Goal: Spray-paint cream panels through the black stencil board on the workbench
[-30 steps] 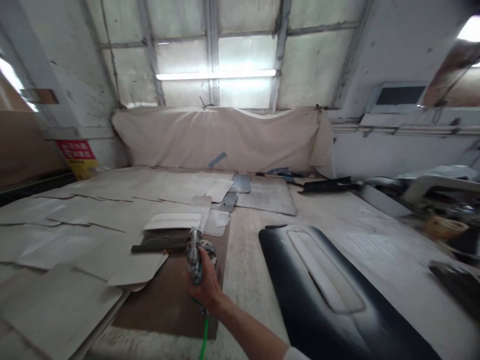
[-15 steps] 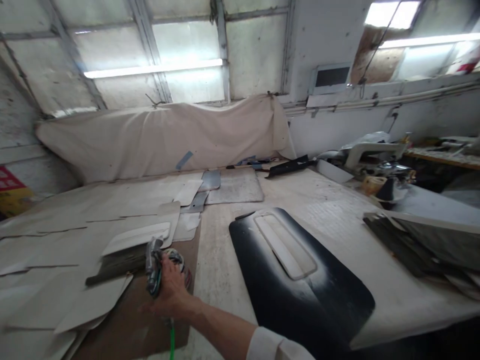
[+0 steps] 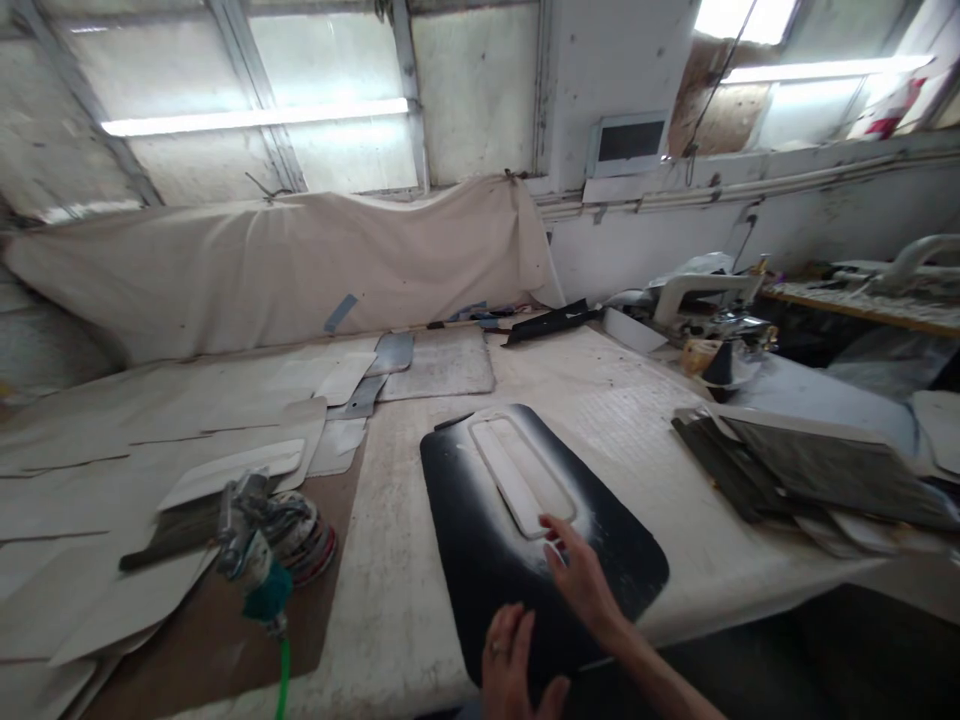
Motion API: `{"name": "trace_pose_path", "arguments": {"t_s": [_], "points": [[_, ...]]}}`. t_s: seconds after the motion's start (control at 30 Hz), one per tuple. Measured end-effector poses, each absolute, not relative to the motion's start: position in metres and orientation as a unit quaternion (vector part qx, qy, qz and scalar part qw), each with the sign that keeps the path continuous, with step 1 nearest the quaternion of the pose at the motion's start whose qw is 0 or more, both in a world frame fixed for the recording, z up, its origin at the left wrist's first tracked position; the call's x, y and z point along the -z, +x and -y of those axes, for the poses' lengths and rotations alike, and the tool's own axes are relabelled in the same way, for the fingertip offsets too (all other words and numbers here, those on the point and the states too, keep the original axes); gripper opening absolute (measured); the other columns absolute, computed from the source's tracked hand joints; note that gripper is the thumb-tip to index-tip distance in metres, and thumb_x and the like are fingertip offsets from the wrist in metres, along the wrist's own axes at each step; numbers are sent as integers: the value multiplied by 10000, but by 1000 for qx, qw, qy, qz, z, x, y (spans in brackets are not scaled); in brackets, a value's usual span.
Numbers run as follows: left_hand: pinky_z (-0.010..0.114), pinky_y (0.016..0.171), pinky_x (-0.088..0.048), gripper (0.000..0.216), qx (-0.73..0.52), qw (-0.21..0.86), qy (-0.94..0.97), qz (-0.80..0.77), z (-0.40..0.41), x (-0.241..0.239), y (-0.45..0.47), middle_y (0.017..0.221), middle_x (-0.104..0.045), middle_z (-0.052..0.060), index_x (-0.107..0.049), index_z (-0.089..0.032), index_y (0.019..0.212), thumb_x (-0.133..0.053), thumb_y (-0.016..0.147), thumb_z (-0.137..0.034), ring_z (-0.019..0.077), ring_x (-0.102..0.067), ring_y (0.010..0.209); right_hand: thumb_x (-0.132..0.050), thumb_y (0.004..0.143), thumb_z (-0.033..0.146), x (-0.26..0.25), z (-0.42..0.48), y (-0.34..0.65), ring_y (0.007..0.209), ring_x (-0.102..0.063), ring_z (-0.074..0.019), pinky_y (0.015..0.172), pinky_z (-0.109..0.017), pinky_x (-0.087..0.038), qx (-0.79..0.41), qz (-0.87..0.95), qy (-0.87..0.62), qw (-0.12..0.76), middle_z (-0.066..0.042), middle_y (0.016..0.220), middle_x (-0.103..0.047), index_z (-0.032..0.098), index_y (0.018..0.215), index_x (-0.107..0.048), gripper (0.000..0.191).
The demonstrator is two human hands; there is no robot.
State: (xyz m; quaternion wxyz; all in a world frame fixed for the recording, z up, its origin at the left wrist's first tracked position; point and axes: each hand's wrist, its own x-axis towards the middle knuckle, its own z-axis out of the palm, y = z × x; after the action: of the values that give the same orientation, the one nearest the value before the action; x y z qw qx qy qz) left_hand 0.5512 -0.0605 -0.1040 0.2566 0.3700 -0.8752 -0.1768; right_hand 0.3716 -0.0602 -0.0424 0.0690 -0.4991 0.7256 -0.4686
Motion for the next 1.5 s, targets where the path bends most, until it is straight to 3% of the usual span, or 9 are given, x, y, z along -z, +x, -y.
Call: {"name": "trace_pose_path", "arguments": {"t_s": [0.1,0.2,0.37,0.57,0.73,1.03,1.27,1.4,1.5], "points": [[554,1063,-236,941,264,132,291,910,59,99,487,1460,-238,115,-257,-200,1372,-678,583,-492,363,-174,1335,-427,770,173,74,15,307,1000,-530,-298,884,-471,-422,392,-764,-511,43,-187,1064,-592,89,1034,-578,316],[546,1078,-179,937,297,48,339,891,57,86,469,1489,-143,100,-208,-209,1384,-672,593,-405,344,-130,1349,-481,700,145,104,-17,276,1028,-502,-346,843,-508,-433,327,-774,-540,35,-212,1090,-588,77,999,-616,335],[358,1093,-246,588,310,42,331,890,48,70,481,1405,-354,114,-357,-133,1324,-437,750,-236,207,-311,1294,-473,696,107,127,-35,262,1081,-478,-320,837,-462,-449,269,-769,-580,20,-182,1161,-558,83,1136,-545,446],[482,1079,-226,563,236,84,367,896,33,87,465,1392,-394,57,-491,-217,1225,-525,662,-230,280,-276,1309,-515,662,59,119,-24,254,983,-511,-312,781,-427,-468,224,-785,-578,-17,-189,1148,-517,76,1134,-521,472],[383,879,-462,386,274,213,491,799,69,85,459,1039,-662,138,-616,-146,1041,-322,821,-264,231,-605,981,-477,737,58,122,-22,249,849,-531,-279,770,-411,-460,187,-795,-576,-31,-140,915,-575,84,963,-608,263],[400,963,-397,387,225,387,571,688,233,-25,482,1156,-593,169,-525,-107,1106,-284,858,-281,237,-528,1119,-271,672,-120,138,-16,254,919,-556,-258,842,-357,-449,130,-800,-583,-55,-153,1029,-613,49,1063,-614,547],[418,897,-440,360,196,429,515,715,285,-76,496,1035,-635,172,-553,-111,1041,-346,853,-338,262,-595,986,-364,815,229,111,8,223,938,-614,-258,819,-376,-488,321,-815,-481,32,-153,1045,-629,122,1089,-549,348],[411,889,-451,342,191,434,490,731,287,-79,495,1032,-642,153,-560,-128,1024,-361,855,-349,248,-600,975,-490,758,440,36,85,278,966,-594,-254,842,-381,-467,447,-767,-439,137,-144,1079,-606,116,1238,-407,585],[381,854,-475,299,176,446,446,756,284,-85,497,994,-659,109,-568,-168,995,-371,860,-348,220,-613,937,-599,661,383,-2,153,327,957,-586,-251,809,-355,-465,526,-700,-439,200,-119,1154,-575,144,1217,-435,627]]}}
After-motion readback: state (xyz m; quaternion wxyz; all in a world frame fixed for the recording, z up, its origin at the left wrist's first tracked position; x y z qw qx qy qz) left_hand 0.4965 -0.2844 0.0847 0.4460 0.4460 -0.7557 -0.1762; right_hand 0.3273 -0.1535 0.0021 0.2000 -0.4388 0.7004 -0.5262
